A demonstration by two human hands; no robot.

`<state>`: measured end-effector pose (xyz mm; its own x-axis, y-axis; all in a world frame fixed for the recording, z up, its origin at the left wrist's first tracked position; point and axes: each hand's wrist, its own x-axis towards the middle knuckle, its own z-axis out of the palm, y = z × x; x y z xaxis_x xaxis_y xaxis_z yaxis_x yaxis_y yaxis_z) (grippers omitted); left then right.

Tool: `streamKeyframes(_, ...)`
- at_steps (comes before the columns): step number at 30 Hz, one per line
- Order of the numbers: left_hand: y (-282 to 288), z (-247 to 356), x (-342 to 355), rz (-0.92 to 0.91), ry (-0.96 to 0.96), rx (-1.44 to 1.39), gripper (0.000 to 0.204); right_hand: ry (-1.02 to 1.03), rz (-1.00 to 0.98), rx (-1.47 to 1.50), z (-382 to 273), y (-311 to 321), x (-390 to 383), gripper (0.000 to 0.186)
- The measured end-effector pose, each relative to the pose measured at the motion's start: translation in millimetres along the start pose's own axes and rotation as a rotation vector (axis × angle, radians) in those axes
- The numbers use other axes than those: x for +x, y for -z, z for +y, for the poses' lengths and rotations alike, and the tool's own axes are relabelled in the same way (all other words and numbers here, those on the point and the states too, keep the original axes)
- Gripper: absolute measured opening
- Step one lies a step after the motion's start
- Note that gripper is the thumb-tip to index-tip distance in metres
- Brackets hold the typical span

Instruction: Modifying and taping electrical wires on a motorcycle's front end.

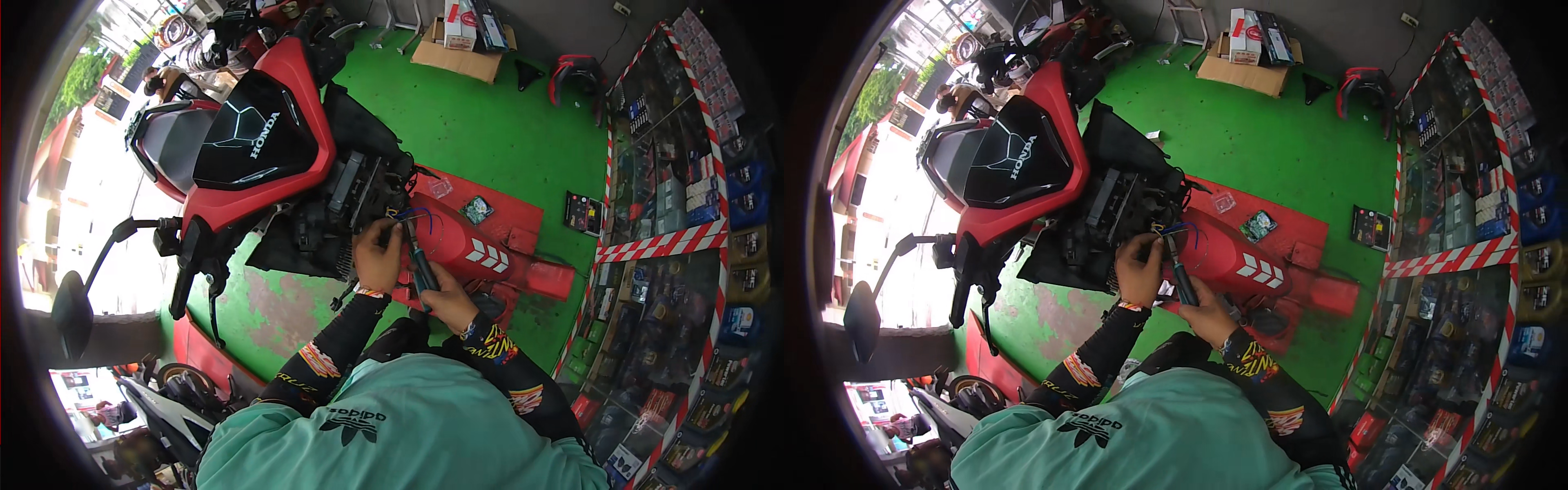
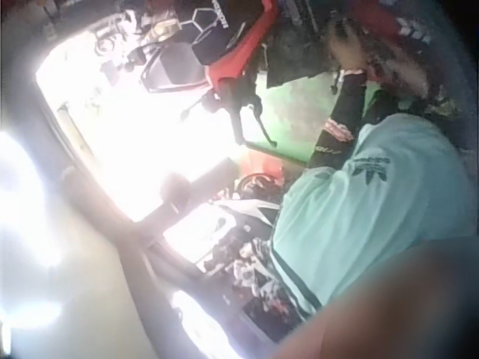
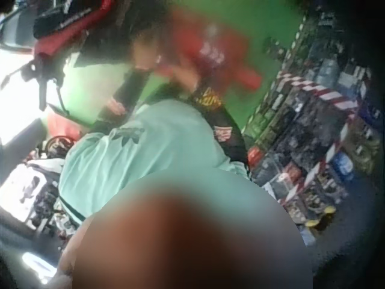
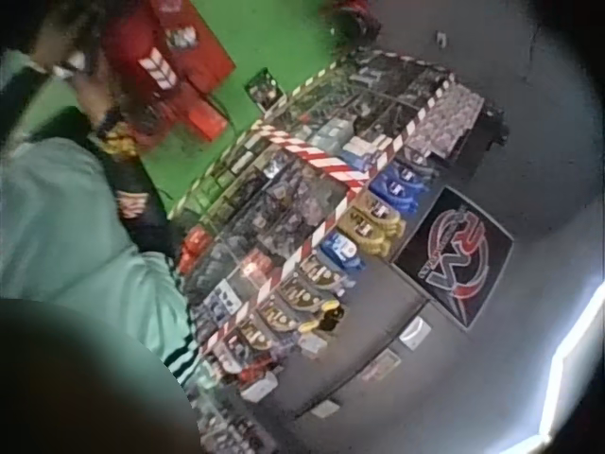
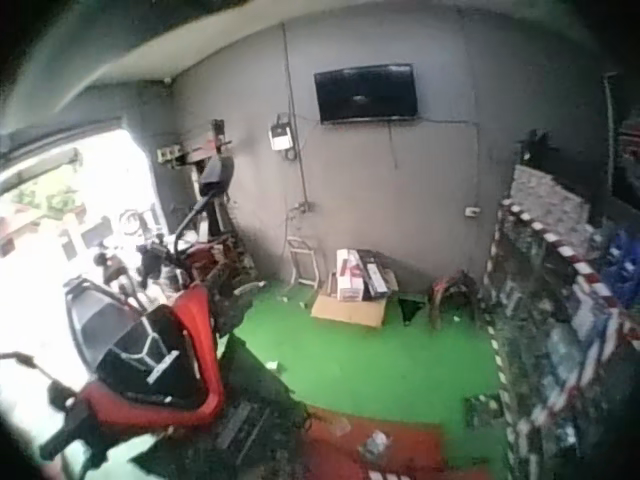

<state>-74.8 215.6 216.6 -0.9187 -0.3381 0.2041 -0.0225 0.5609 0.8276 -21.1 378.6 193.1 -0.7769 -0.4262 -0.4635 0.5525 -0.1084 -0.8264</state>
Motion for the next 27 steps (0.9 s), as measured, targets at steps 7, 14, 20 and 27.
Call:
streamKeyframes(7, 6.5, 2.7, 0.2, -0.045, -0.022, -0.001, 0.015, 0.129, 0.097, -0.183, -7.2, -5.4, 7.1, 0.052)
streamKeyframes(14, 6.7, -1.5, 0.9, -0.033, -0.073, -0.009, 0.016, 0.339, 0.281, -0.632, -13.2, -11.5, 7.2, 0.039)
streamKeyframes(20, 6.2, -2.0, 1.7, -0.040, -0.077, -0.044, 0.016, 0.266, 0.328, -0.633, -9.6, -13.2, 11.1, 0.034)
streamKeyframes(27, 2.8, -3.3, 0.7, -0.018, -0.094, -0.004, 0.012, 0.246, 0.272, -0.598, -9.8, -3.3, 11.8, 0.031)
